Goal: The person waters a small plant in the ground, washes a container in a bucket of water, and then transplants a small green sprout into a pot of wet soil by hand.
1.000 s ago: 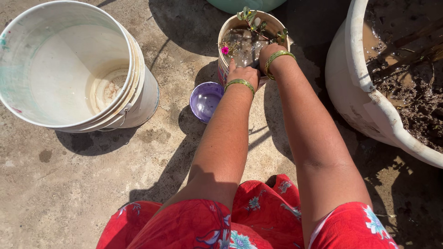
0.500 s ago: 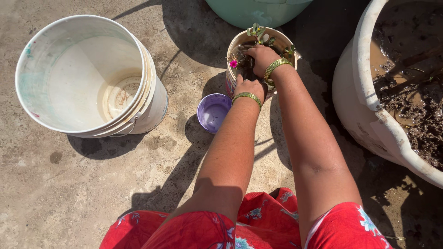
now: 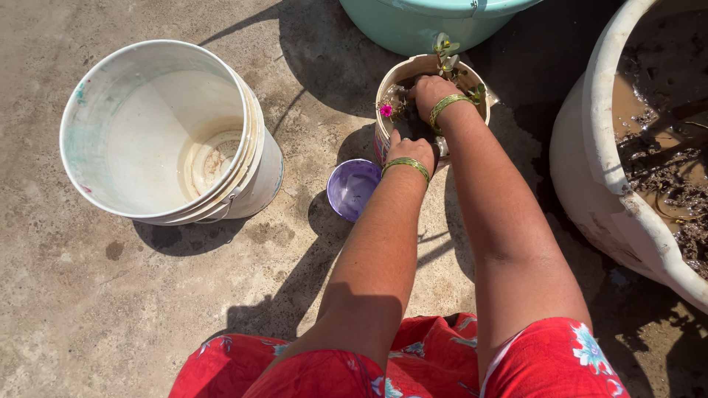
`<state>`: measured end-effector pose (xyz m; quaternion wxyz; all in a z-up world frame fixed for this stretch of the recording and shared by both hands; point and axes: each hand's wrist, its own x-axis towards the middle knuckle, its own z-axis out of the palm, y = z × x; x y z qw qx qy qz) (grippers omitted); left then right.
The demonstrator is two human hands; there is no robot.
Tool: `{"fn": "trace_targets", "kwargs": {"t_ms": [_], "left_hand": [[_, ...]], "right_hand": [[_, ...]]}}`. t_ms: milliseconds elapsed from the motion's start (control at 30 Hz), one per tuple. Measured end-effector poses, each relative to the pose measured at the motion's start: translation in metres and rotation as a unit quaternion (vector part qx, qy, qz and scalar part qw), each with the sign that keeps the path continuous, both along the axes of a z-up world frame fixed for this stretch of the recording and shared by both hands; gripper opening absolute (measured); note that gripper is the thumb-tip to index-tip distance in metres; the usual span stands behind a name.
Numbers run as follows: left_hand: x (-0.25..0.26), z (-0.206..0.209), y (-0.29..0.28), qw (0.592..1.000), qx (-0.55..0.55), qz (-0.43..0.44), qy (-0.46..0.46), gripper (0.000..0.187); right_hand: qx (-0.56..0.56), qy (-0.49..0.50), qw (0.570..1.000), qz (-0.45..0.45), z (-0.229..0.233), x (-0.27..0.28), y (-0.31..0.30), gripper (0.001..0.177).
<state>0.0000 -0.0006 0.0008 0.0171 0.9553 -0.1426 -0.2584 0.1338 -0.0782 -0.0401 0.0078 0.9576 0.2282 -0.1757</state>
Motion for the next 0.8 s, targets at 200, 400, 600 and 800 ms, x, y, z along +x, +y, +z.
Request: {"fn": "trace_targets", "kwargs": {"t_ms": [200,400,600,800], "left_hand": [[0.001,-0.004,0.001,1.000,-0.023,0.007,0.000,0.035],[0.003,-0.011,-0.002,0.999,-0.041,0.028,-0.005,0.033],[0.003,0.000,0.001,1.000,-0.007,-0.005,0.015,0.034],[0.002,0.004,0.001,1.000,-0.014,0.000,0.005,0.037]], "right_hand": [[-0.109,-0.003,0.994,-0.012,0.003,-0.010,-0.019,0.026],[0.017,0.079,0.993,-0.089,0.041,-0.034,-0.017,0.046],[-0.020,0.105,0.991,-0.078,0.034,-0.041,-0.003,0.061],[-0.106,0.044,0.993,-0.009,0.031,-0.034,0.007,0.063]]}}
